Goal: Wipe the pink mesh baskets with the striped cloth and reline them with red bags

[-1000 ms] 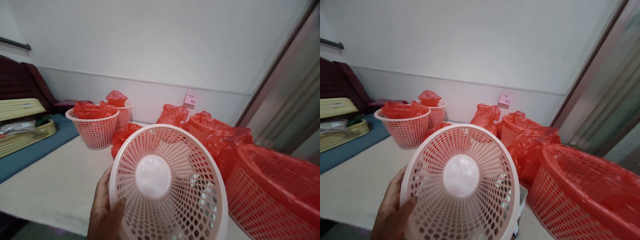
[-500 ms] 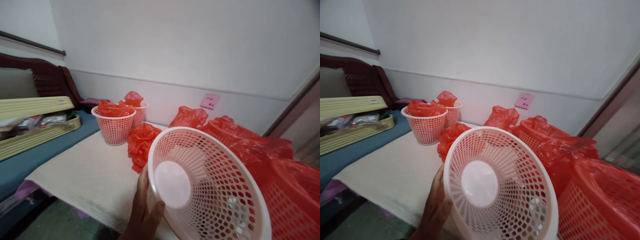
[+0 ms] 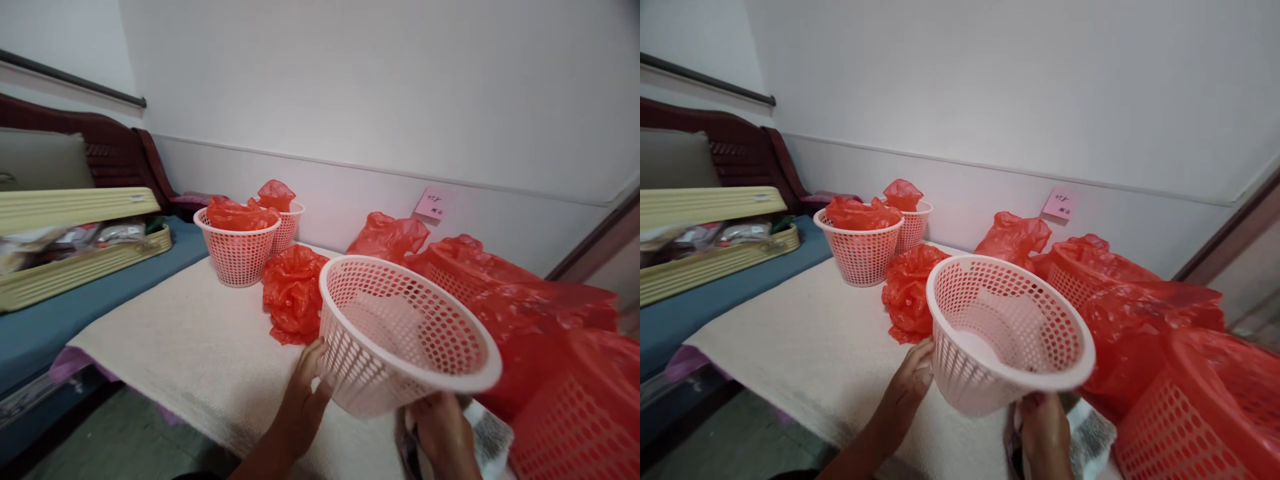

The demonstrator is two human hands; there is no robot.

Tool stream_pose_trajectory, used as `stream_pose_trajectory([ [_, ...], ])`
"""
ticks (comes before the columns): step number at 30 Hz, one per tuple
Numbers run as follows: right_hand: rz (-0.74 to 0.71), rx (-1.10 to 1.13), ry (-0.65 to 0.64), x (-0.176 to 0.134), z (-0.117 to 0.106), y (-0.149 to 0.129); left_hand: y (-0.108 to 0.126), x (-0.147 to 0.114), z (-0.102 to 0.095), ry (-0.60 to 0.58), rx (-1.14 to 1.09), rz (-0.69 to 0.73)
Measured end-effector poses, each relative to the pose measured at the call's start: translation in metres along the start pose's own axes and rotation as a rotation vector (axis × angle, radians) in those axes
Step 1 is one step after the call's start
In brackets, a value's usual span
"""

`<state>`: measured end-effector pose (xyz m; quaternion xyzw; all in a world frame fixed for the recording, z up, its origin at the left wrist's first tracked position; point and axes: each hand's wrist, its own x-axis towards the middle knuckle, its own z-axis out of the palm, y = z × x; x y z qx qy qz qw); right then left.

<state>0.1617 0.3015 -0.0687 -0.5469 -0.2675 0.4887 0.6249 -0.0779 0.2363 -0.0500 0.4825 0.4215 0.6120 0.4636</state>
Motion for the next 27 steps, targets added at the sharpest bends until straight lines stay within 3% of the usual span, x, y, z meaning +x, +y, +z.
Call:
stream_pose_trajectory([
  [4,0.168,0.115,0.103,0.005,0.001,0.010,-0.011,0.020,-0.020,0.177,-0.074,-0.205],
  [8,0.179,0.088,0.111,0.009,0.001,0.020,-0.015,0.043,-0.046,0.356,-0.110,-0.319],
  [14,0.157,0.044,0.089,0.010,0.001,0.022,-0.017,0.065,-0.057,0.423,-0.104,-0.304],
  [21,0.149,0.008,0.083,0.011,0.000,0.021,-0.044,0.084,-0.054,0.412,-0.156,-0.355],
  [27,0.139,-0.002,0.078,0.012,-0.003,0.024,-0.036,0.084,-0.069,0.559,-0.326,-0.263],
])
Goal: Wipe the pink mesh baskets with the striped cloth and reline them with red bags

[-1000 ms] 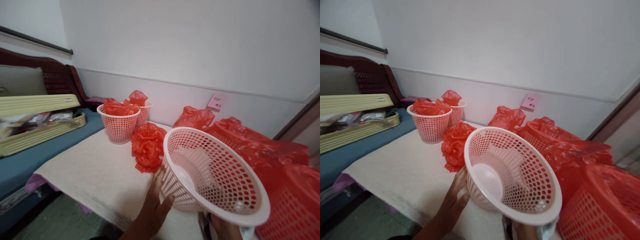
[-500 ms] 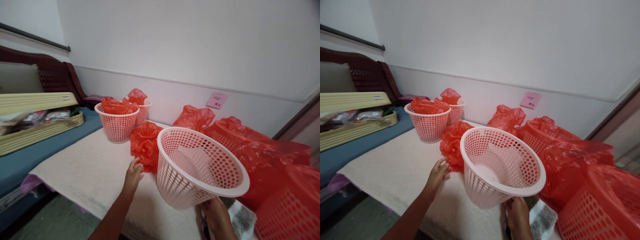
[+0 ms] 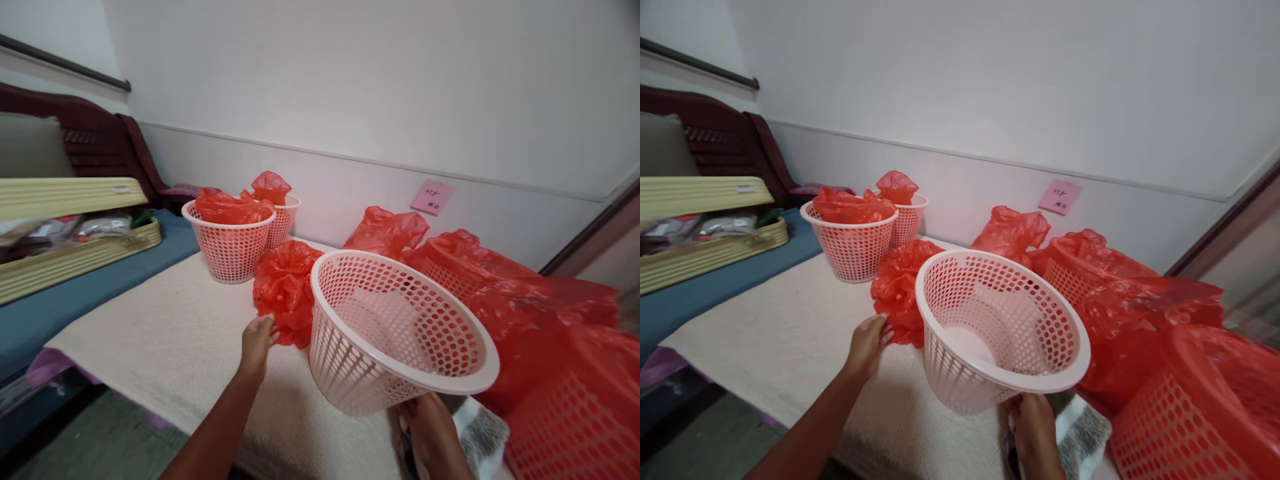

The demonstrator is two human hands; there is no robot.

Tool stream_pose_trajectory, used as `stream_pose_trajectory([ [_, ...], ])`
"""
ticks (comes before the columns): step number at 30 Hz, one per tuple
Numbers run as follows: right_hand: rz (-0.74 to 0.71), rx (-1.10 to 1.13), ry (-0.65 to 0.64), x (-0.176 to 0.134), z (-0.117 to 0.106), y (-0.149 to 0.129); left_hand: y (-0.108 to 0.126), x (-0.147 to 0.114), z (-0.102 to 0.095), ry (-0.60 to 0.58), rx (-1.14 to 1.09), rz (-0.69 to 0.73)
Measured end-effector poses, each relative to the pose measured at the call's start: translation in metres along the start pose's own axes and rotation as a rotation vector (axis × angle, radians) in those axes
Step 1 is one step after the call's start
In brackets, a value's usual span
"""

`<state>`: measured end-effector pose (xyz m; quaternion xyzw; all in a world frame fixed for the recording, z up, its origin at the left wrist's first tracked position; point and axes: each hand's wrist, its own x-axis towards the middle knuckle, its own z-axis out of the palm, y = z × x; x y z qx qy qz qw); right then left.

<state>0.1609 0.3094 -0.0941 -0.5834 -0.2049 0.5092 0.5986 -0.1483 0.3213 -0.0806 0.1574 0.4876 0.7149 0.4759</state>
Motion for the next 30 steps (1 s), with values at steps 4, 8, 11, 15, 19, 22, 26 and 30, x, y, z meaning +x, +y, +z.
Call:
stream_pose_trajectory([
  [4,0.006,-0.013,-0.022,-0.003,0.001,-0.002,0.014,-0.001,-0.017,0.126,-0.161,0.027],
  [8,-0.010,-0.027,-0.012,-0.006,0.002,-0.003,0.021,0.000,-0.032,0.224,-0.278,-0.014],
  [11,-0.015,-0.039,-0.005,-0.005,0.001,-0.001,0.027,0.000,-0.040,0.277,-0.340,-0.049],
  [15,-0.025,-0.058,-0.002,-0.003,0.000,0.002,0.036,-0.001,-0.048,0.280,-0.377,-0.088],
  [19,-0.031,-0.080,-0.004,-0.002,0.000,0.005,0.038,-0.005,-0.051,0.211,-0.338,-0.151],
  [22,-0.034,-0.092,-0.004,0.001,0.000,0.006,0.033,-0.007,-0.050,0.154,-0.269,-0.206],
  [26,-0.032,-0.107,-0.022,0.004,-0.003,0.008,0.022,-0.007,-0.048,0.097,-0.157,-0.231],
  [30,-0.034,-0.127,-0.052,0.005,-0.007,0.010,0.015,-0.007,-0.047,0.013,-0.004,-0.243],
])
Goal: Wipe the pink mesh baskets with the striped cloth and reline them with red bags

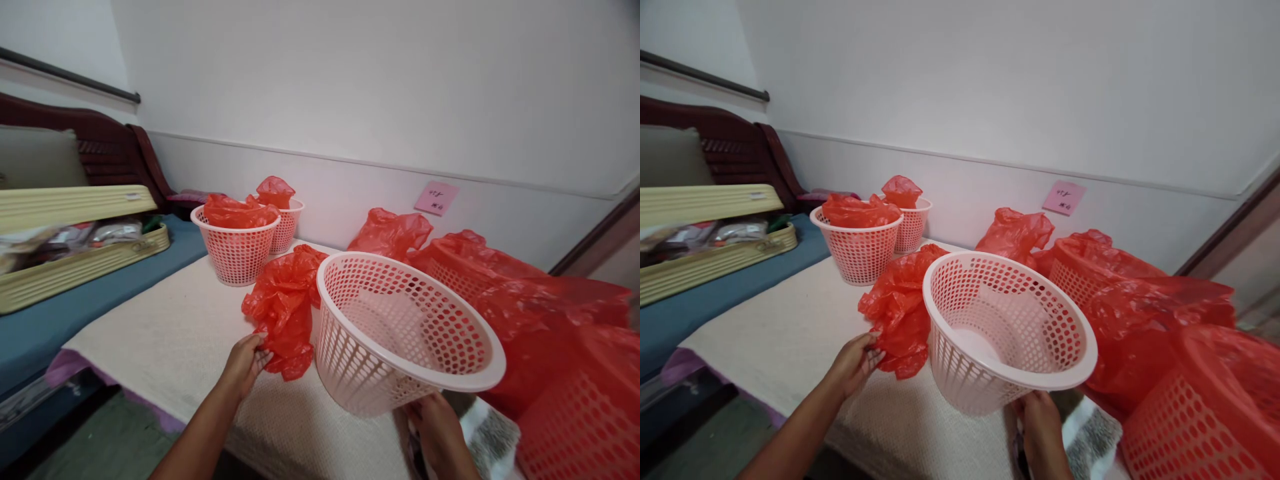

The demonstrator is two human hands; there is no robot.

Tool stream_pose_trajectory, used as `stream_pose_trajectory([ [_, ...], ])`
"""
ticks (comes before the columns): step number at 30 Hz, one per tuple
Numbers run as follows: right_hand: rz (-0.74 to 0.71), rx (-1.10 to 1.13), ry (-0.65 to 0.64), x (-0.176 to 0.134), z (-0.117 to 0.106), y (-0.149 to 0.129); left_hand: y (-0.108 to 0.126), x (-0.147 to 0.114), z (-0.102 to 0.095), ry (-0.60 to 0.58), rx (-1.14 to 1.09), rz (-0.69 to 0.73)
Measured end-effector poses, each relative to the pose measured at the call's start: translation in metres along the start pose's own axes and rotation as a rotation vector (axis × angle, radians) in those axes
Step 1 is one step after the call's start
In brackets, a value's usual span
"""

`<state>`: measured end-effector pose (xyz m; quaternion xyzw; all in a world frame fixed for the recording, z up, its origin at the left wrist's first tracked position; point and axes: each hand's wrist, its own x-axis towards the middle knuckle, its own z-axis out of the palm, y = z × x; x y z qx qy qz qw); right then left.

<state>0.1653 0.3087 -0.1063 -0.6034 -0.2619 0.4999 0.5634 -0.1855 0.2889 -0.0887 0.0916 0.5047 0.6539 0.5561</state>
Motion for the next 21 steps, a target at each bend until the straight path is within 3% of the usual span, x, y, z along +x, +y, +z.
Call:
stream_pose_trajectory([
  [9,-0.039,-0.054,-0.012,0.000,0.002,0.005,-0.017,0.008,0.001,-0.126,0.375,0.004],
  [15,-0.048,-0.082,-0.016,-0.002,0.002,0.006,-0.035,0.026,0.001,-0.157,0.416,0.012],
  [21,-0.063,-0.106,-0.025,0.000,-0.001,0.009,-0.045,0.037,0.007,-0.219,0.373,0.134],
])
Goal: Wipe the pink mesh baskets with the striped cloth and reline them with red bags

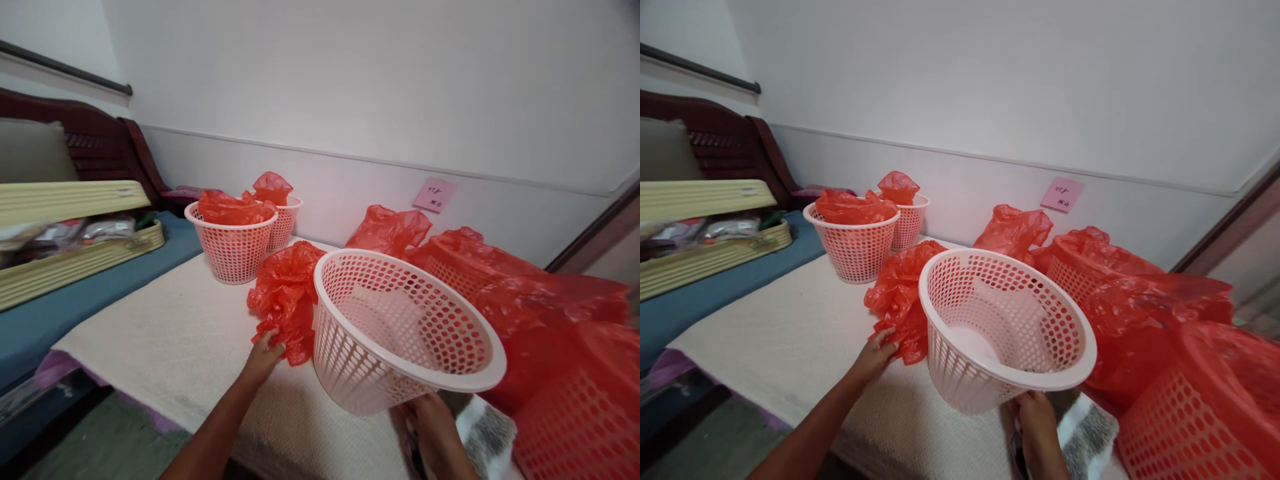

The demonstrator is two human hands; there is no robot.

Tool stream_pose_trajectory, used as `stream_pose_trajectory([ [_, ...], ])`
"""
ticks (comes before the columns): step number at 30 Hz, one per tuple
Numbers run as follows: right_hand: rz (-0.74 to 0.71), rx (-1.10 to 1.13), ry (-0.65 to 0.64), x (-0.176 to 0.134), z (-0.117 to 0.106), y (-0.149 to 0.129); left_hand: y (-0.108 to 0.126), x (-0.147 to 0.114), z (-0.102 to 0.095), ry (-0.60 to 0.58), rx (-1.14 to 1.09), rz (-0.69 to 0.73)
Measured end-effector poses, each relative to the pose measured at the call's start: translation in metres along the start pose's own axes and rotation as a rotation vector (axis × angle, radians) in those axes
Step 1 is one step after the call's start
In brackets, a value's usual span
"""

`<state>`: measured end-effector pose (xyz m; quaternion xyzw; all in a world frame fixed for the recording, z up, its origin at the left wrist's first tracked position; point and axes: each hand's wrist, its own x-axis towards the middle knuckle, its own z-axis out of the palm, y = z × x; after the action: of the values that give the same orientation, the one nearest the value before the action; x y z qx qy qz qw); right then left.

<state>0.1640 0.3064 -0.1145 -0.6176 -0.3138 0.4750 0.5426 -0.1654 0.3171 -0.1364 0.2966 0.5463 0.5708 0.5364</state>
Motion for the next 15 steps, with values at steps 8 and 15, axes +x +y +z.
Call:
stream_pose_trajectory([
  [8,-0.003,-0.039,-0.006,-0.0030,0.0002,0.0020,0.0018,0.0009,0.0048,0.039,-0.073,0.147],
  [15,-0.051,-0.091,-0.019,0.0018,-0.0029,0.0083,0.0069,0.0039,-0.0025,0.212,-0.156,0.206],
])
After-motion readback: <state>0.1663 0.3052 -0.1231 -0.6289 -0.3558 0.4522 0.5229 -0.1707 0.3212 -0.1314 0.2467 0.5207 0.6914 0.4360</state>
